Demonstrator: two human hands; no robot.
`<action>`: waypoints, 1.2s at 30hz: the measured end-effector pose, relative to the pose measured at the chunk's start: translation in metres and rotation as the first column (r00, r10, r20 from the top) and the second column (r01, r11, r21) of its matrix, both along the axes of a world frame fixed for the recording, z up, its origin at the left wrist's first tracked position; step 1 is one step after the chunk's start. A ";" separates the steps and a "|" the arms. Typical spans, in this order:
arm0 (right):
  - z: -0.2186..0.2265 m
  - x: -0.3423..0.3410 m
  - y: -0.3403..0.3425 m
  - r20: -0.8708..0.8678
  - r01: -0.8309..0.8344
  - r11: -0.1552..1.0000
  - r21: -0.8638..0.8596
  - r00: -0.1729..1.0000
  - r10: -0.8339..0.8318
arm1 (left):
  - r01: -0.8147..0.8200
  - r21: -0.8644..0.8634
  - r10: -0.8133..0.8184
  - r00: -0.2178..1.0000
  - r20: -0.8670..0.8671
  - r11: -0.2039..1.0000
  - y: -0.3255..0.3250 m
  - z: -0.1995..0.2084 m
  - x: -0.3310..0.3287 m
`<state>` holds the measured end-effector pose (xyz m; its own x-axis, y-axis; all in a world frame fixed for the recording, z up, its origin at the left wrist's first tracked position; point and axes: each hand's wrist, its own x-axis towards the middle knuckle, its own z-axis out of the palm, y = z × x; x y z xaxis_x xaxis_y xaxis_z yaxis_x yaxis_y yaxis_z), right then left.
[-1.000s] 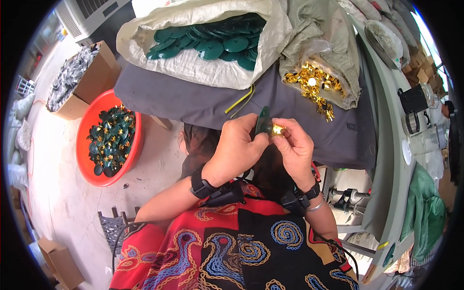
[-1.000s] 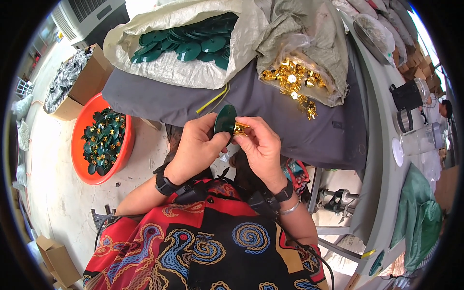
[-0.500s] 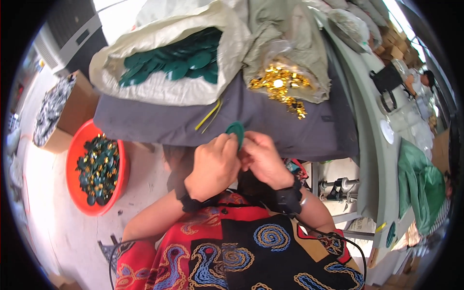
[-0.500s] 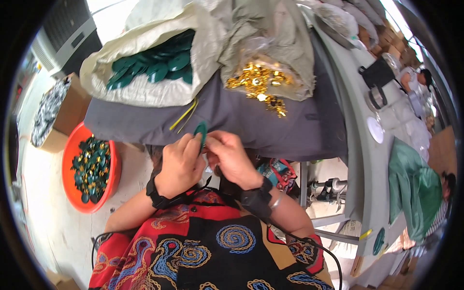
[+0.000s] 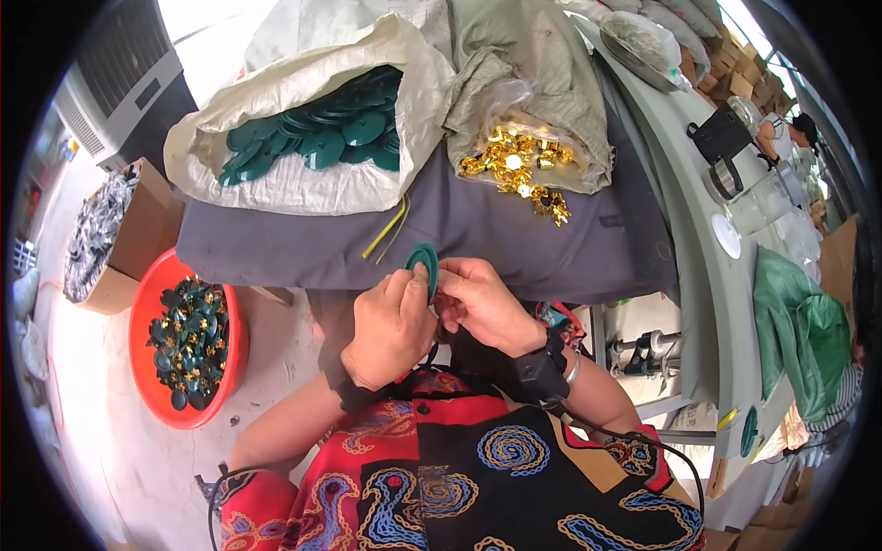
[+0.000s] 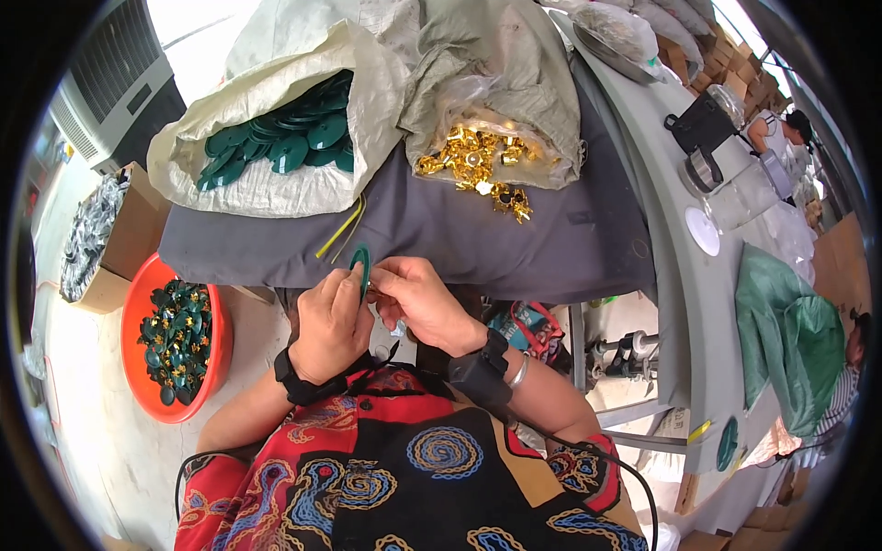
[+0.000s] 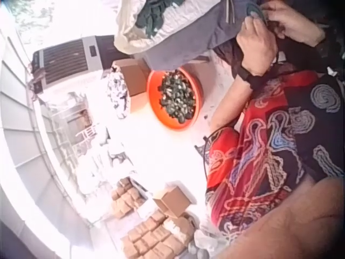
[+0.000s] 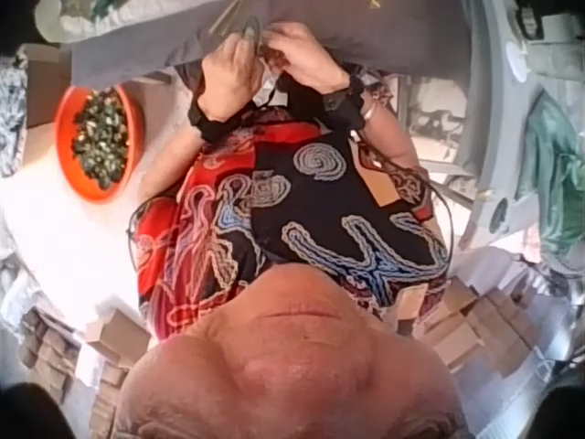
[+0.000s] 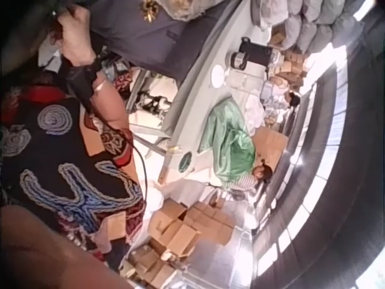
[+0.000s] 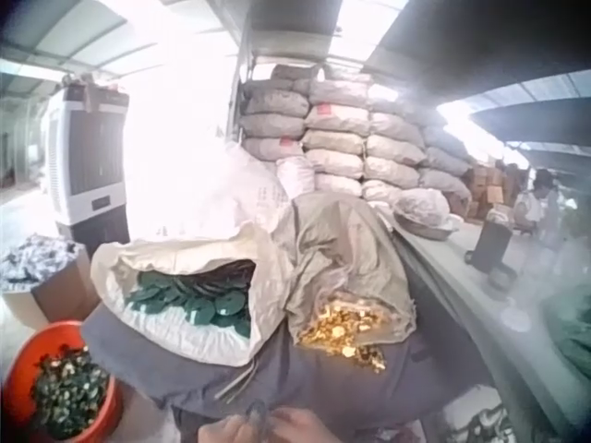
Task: Assembling small metal pins or clips onto green circular plastic parts.
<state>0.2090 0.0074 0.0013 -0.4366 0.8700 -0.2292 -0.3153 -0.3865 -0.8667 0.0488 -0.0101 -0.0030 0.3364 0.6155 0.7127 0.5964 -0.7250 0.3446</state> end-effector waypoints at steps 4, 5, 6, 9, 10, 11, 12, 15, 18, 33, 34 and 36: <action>-0.010 -0.005 0.001 0.226 0.043 0.970 0.240 0.969 -0.099 | 0.097 -0.187 -0.064 0.983 0.173 0.978 0.009 -0.015 -0.007; -0.010 -0.007 0.001 0.405 0.030 0.905 0.425 0.888 -0.220 | 0.143 -0.289 -0.060 0.959 0.278 0.947 0.010 -0.017 -0.007; -0.009 -0.008 0.001 0.403 0.032 0.904 0.426 0.888 -0.221 | 0.144 -0.289 -0.062 0.959 0.276 0.946 0.010 -0.018 -0.007; 0.000 -0.007 -0.001 0.519 -0.434 0.297 0.851 0.601 -0.608 | 0.400 -0.644 0.186 0.739 0.648 0.652 0.006 -0.020 -0.006; -0.002 -0.005 -0.001 0.520 -0.434 0.299 0.850 0.598 -0.610 | 0.353 -0.635 0.158 0.781 0.605 0.687 0.004 -0.020 -0.005; -0.006 -0.003 0.001 0.518 -0.403 0.326 0.855 0.619 -0.591 | 0.308 -0.621 0.132 0.819 0.558 0.721 0.003 -0.020 -0.003; -0.009 -0.003 0.002 0.513 -0.372 0.353 0.858 0.643 -0.569 | 0.259 -0.603 0.111 0.855 0.507 0.755 0.001 -0.019 -0.003; -0.013 -0.007 0.002 0.421 -0.116 0.542 0.833 0.768 -0.482 | 0.091 -0.342 0.028 0.944 0.329 0.935 0.002 -0.010 0.000; -0.020 -0.013 0.006 0.427 -0.064 0.779 0.624 0.863 -0.270 | 0.031 -0.313 0.041 0.974 0.223 0.949 0.007 -0.014 -0.012; -0.011 0.095 0.086 0.664 -0.333 0.741 0.583 -0.332 -0.670 | 0.226 -0.753 0.779 -0.304 0.549 0.618 0.025 -0.080 -0.355; -0.017 0.097 0.089 0.654 -0.337 0.736 0.587 -0.339 -0.677 | 0.228 -0.749 0.777 -0.298 0.555 0.622 0.032 -0.078 -0.349; -0.025 0.102 0.094 0.624 -0.327 0.711 0.623 -0.340 -0.703 | -0.131 -0.776 0.787 0.123 0.605 0.617 0.052 -0.070 -0.310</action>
